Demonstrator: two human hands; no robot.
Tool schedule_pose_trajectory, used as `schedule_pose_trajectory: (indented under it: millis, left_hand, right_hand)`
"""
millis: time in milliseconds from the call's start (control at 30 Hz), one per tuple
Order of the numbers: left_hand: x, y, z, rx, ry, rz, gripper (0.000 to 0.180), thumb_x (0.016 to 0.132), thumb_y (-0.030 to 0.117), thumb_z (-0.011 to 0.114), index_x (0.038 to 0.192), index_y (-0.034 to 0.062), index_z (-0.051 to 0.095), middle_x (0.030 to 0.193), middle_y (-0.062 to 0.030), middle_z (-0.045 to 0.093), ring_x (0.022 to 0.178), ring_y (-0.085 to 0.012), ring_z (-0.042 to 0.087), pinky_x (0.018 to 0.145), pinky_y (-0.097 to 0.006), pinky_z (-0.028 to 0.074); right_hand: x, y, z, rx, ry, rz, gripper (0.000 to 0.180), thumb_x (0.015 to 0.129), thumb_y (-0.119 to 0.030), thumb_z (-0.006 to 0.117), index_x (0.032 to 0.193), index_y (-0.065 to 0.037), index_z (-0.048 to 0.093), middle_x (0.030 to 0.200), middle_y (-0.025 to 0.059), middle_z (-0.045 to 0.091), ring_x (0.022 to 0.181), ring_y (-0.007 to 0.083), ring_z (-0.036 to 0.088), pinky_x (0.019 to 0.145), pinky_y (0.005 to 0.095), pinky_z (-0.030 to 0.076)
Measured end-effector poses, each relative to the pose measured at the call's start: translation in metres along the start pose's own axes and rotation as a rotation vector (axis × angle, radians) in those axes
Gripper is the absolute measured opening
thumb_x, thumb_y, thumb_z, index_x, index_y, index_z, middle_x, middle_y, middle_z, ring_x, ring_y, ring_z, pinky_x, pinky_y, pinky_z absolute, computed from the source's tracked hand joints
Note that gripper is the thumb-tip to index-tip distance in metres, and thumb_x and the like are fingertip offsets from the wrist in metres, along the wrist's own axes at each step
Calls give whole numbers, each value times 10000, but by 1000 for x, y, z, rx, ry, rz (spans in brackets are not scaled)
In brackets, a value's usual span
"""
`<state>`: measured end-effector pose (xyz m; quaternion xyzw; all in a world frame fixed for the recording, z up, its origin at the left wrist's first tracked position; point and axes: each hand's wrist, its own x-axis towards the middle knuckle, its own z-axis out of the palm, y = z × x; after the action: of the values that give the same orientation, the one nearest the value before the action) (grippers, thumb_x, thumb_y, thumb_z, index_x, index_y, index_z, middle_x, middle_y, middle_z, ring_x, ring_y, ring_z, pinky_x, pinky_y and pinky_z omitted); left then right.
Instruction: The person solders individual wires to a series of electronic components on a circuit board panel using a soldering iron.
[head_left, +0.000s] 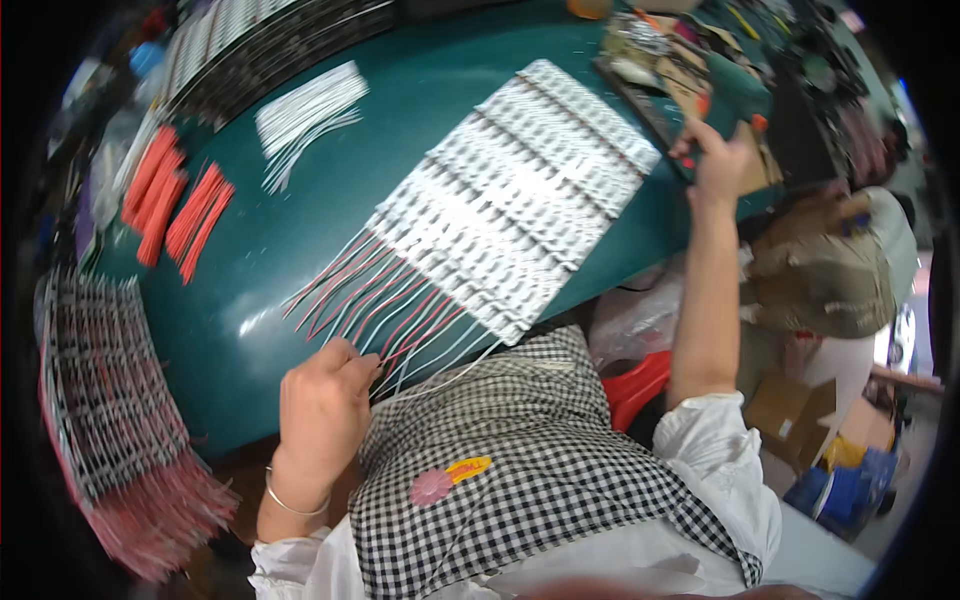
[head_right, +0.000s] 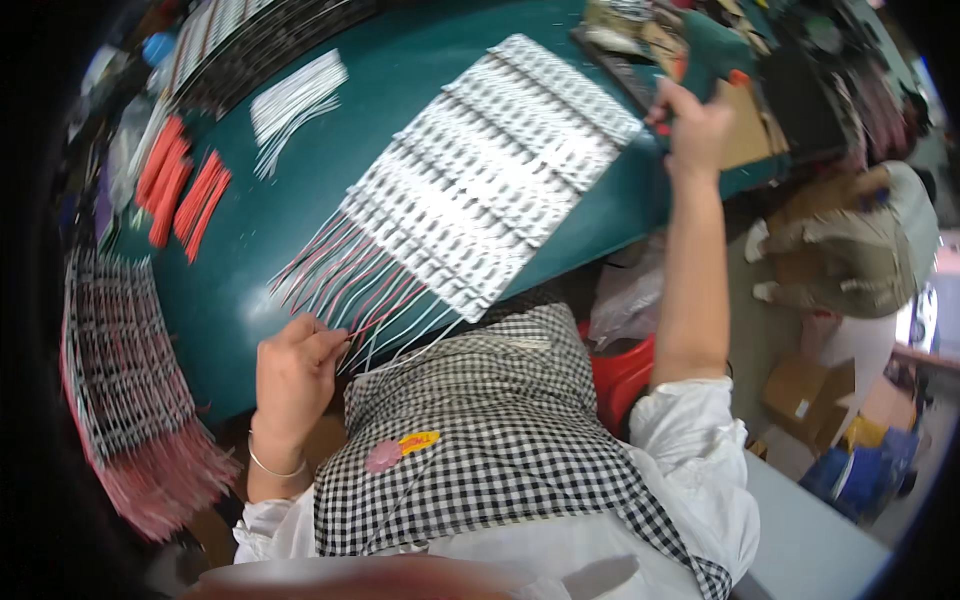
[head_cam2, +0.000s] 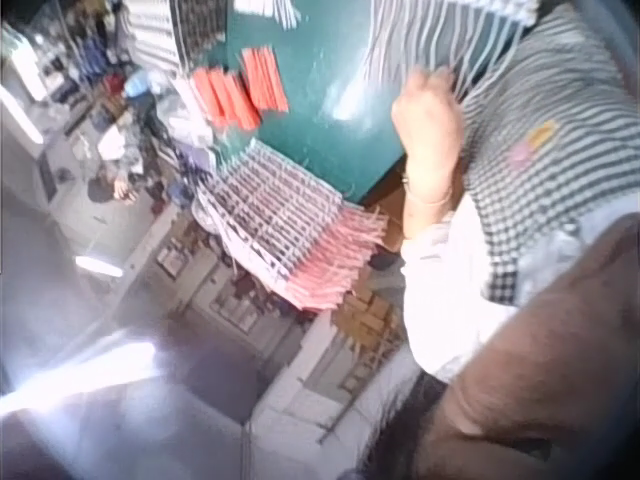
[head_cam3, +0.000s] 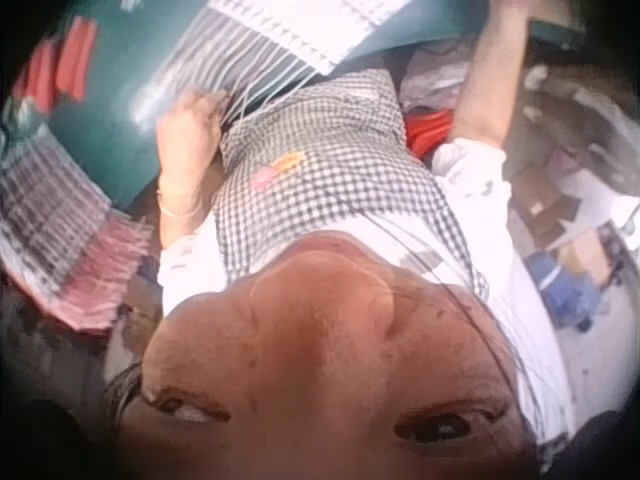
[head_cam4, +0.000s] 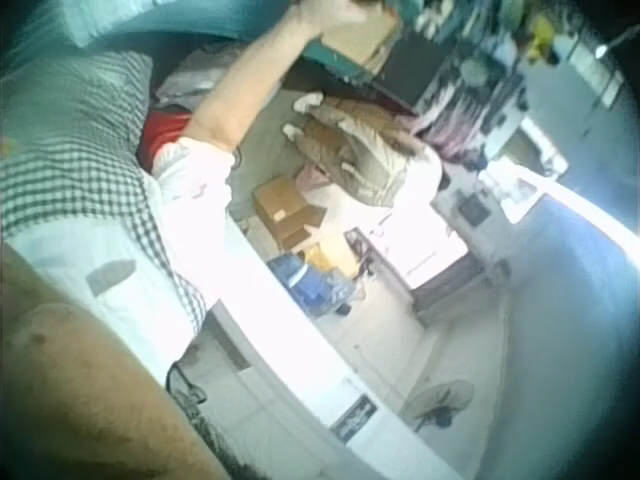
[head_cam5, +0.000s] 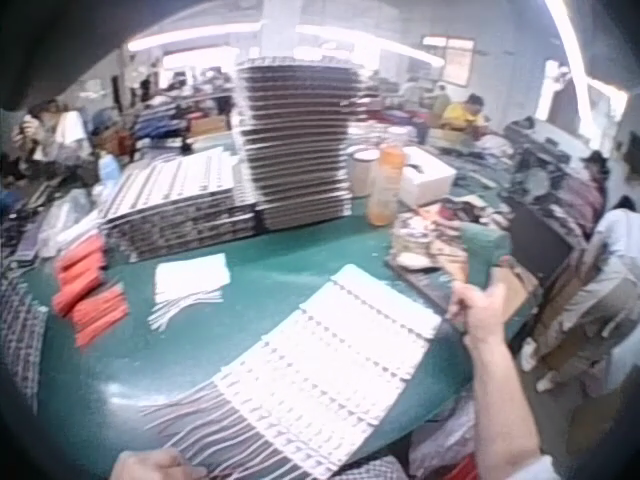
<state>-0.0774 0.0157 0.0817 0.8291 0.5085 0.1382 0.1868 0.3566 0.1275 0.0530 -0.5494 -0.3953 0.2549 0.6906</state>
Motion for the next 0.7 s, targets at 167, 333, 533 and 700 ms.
schedule_pose_trajectory:
  millis: [167,333,533,700]
  left_hand:
    - [9,-35,-56,-120,-25,-57,54,700,14,704,751,20,687,688,-126,602,629,-319,612,547,-392,476]
    - [52,-151,-47,218,465,-299,128,745,102,724,854,37,709,778,-136,648,749,-322,641,695,-394,509]
    - [97,-227,-34,281,437,-343,211,771,199,750,922,56,713,915,-143,658,862,-315,647,774,-397,510]
    - [101,-247,-32,389,395,-315,197,828,244,703,881,57,671,860,-154,656,798,-338,647,694,-429,505]
  right_hand:
    - [-16,-16,-5,-24,3,-50,312,820,14,608,1126,29,546,730,78,565,559,150,526,532,294,474]
    - [-38,-35,-24,-173,-162,-83,446,832,65,583,1272,44,511,823,71,580,590,101,512,545,237,463]
    - [-85,-81,-13,-323,-243,-226,450,835,54,575,1273,108,488,1050,148,612,606,93,516,571,226,435]
    - [-123,-83,-6,-287,-280,-168,502,781,96,566,1268,145,455,863,150,605,577,125,523,556,231,434]
